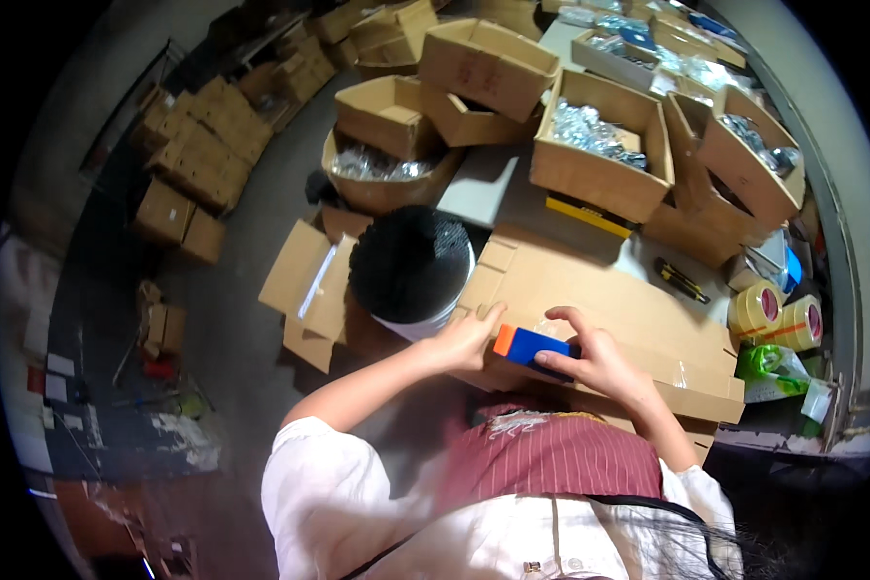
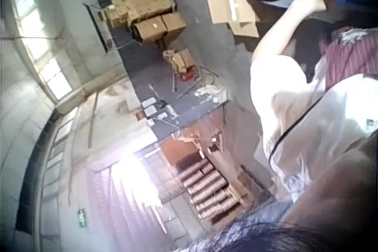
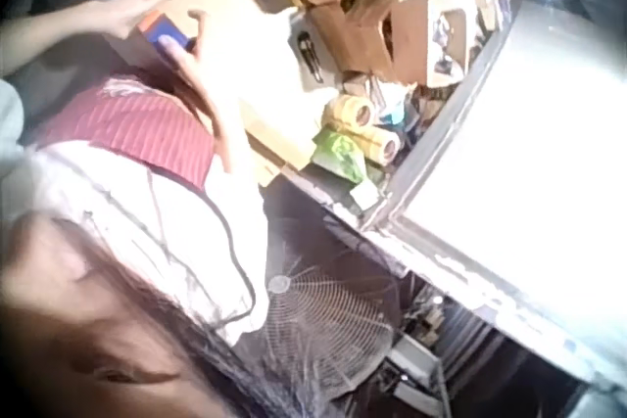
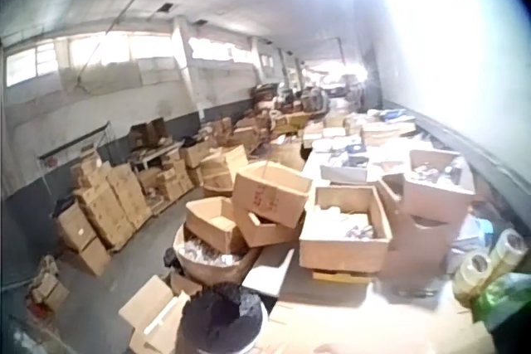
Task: The person places small hardware components into plastic bags, puts the bags into a long cardboard box, and seals the box with a tape dispenser.
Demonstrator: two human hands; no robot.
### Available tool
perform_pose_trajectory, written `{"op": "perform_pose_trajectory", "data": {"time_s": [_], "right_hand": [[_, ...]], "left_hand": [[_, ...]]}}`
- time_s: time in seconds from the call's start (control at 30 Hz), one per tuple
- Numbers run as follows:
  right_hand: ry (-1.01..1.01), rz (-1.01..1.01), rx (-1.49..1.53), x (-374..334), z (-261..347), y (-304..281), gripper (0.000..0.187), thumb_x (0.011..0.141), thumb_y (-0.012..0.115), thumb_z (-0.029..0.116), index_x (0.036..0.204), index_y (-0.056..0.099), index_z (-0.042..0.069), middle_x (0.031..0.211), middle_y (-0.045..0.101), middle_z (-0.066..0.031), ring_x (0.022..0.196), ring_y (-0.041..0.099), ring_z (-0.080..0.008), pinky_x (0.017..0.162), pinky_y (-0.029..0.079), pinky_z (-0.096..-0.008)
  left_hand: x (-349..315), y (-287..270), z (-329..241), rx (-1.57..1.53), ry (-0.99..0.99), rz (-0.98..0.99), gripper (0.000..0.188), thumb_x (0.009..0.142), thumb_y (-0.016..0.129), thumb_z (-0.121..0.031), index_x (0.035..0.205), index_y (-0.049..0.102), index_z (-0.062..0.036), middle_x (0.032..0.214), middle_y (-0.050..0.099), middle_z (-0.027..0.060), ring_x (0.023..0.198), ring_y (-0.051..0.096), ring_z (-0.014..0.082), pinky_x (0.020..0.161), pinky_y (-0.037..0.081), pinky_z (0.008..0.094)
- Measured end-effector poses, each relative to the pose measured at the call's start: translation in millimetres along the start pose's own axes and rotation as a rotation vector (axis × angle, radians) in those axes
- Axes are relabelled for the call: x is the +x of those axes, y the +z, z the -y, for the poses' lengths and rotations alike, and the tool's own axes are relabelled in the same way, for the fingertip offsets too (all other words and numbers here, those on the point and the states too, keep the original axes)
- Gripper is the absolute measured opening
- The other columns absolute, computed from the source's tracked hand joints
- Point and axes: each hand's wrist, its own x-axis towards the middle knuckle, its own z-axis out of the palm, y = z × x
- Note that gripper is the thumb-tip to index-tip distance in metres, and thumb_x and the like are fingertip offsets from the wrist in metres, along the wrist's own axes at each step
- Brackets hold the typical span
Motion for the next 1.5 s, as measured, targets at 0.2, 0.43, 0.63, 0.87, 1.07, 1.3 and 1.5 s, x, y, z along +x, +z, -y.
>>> {"op": "perform_pose_trajectory", "data": {"time_s": [0.2, 0.43, 0.63, 0.87, 1.07, 1.3, 1.5], "right_hand": [[-0.063, -0.075, 0.078, -7, 12, -8, 0.073, 0.091, 0.081, 0.041, 0.145, 0.045, 0.009, 0.094, 0.07, -0.0181, 0.082, 0.072, -0.0249, 0.075, 0.055, -0.0381], [-0.179, 0.045, 0.057, 28, -16, -20, 0.059, 0.088, 0.081, 0.048, 0.123, 0.067, 0.003, 0.084, 0.071, -0.0151, 0.073, 0.068, -0.0199, 0.068, 0.054, -0.0368], [0.123, -0.064, 0.048, -30, -70, -89, 0.048, 0.082, 0.081, 0.043, 0.077, 0.075, -0.004, 0.062, 0.062, -0.0062, 0.058, 0.059, -0.0117, 0.053, 0.048, -0.0311], [0.401, -0.206, -0.074, -188, -99, -205, 0.041, 0.081, 0.079, 0.033, 0.063, 0.06, 0.001, 0.057, 0.048, 0.0043, 0.055, 0.043, -0.0041, 0.049, 0.032, -0.0277], [0.467, -0.101, -0.189, -217, -119, -232, 0.045, 0.085, 0.079, 0.039, 0.071, 0.066, -0.002, 0.056, 0.052, 0.0004, 0.052, 0.052, -0.0074, 0.049, 0.042, -0.0285], [0.489, -0.033, -0.347, -207, -150, -225, 0.047, 0.085, 0.077, 0.042, 0.084, 0.072, -0.005, 0.064, 0.06, -0.0094, 0.062, 0.056, -0.0157, 0.061, 0.048, -0.0349], [0.393, -0.022, -0.484, -193, -157, -213, 0.048, 0.084, 0.077, 0.042, 0.083, 0.069, -0.006, 0.063, 0.06, -0.0163, 0.058, 0.06, -0.0248, 0.06, 0.05, -0.0389]], "left_hand": [[-13, -62, -17, -0.147, -0.091, 0.176, 0.103, 0.067, 0.077, -0.006, 0.156, 0.027, -0.0065, 0.088, 0.068, 0.0343, 0.089, 0.07, 0.0503, 0.076, 0.056, 0.0523], [-4, -53, 0, -0.165, -0.157, 0.158, 0.114, 0.06, 0.088, -0.016, 0.155, 0.026, -0.0093, 0.111, 0.068, 0.031, 0.104, 0.069, 0.0455, 0.089, 0.056, 0.0476], [6, -44, 7, 0.13, -0.151, 0.108, 0.11, 0.056, 0.089, -0.025, 0.154, 0.038, -0.0196, 0.122, 0.058, 0.025, 0.119, 0.056, 0.0449, 0.1, 0.053, 0.0492], [6, -41, 4, 0.171, -0.122, 0.053, 0.108, 0.052, 0.09, -0.02, 0.149, 0.043, -0.0171, 0.121, 0.055, 0.0228, 0.118, 0.05, 0.0441, 0.103, 0.05, 0.0476], [4, -44, 0, 0.164, -0.199, 0.096, 0.11, 0.05, 0.088, -0.016, 0.15, 0.042, -0.0202, 0.123, 0.052, 0.0174, 0.121, 0.048, 0.0404, 0.104, 0.05, 0.0464], [4, -40, 1, 0.168, -0.166, 0.062, 0.11, 0.049, 0.087, -0.014, 0.149, 0.042, -0.0186, 0.12, 0.052, 0.0169, 0.118, 0.049, 0.0397, 0.103, 0.05, 0.0454], [-6, -38, 0, 0.411, -0.055, 0.002, 0.116, 0.051, 0.093, -0.016, 0.154, 0.039, -0.007, 0.141, 0.049, 0.0234, 0.14, 0.04, 0.0445, 0.114, 0.041, 0.0496]]}}
